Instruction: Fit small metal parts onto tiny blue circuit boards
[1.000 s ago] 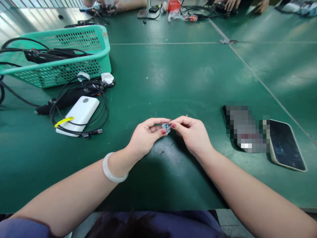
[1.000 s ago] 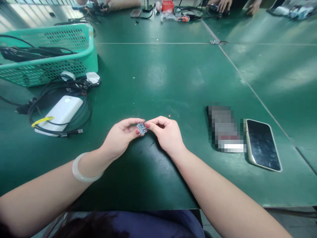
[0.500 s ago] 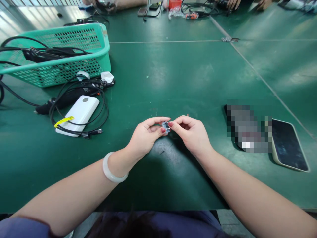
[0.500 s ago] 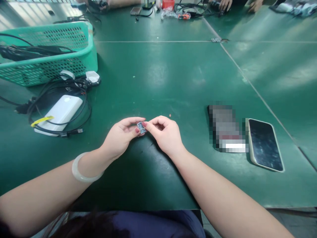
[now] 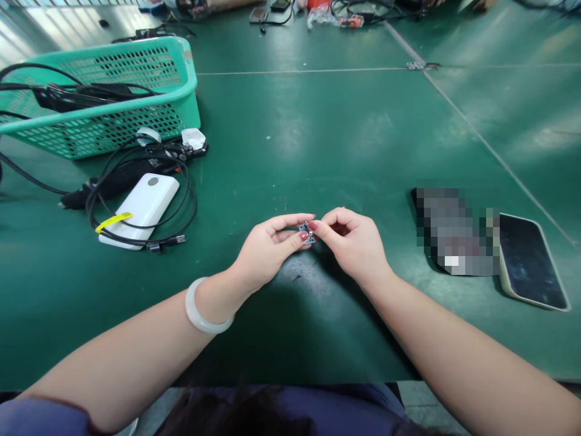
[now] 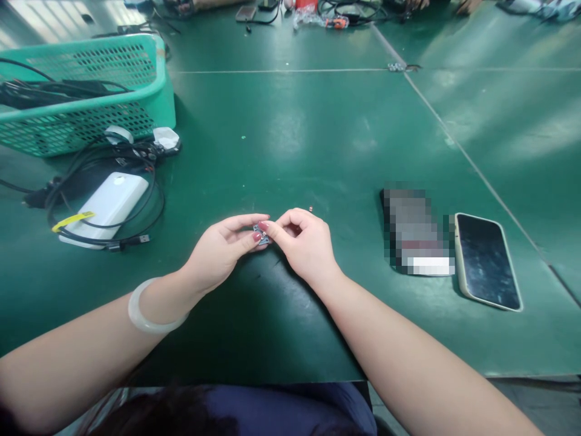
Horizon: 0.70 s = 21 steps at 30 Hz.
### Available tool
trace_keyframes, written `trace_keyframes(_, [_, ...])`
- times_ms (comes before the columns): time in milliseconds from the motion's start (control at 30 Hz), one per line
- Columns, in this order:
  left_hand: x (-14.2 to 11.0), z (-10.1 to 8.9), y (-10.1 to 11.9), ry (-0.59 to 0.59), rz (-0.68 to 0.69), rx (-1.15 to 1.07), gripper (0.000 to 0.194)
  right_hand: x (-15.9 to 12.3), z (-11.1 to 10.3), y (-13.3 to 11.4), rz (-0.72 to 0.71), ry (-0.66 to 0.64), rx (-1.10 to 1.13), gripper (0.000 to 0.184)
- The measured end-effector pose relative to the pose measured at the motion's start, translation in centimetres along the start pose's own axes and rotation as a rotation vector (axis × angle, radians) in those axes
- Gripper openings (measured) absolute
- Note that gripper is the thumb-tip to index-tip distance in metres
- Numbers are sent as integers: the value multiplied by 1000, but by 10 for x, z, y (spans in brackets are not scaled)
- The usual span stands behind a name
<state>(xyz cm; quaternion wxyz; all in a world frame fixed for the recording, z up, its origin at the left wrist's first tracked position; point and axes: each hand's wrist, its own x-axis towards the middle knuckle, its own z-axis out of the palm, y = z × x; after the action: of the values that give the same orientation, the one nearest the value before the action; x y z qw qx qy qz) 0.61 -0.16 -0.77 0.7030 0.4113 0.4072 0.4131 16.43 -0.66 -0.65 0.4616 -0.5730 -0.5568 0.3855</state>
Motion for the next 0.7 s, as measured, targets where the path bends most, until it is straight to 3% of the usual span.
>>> trace_keyframes(167, [1,0,-1,10,7,2,33,1,0,0,30,-41,140,30])
trace_keyframes(700, [0,0,1,-15,103,82,32,-1,1,-1,29,-6,118,31])
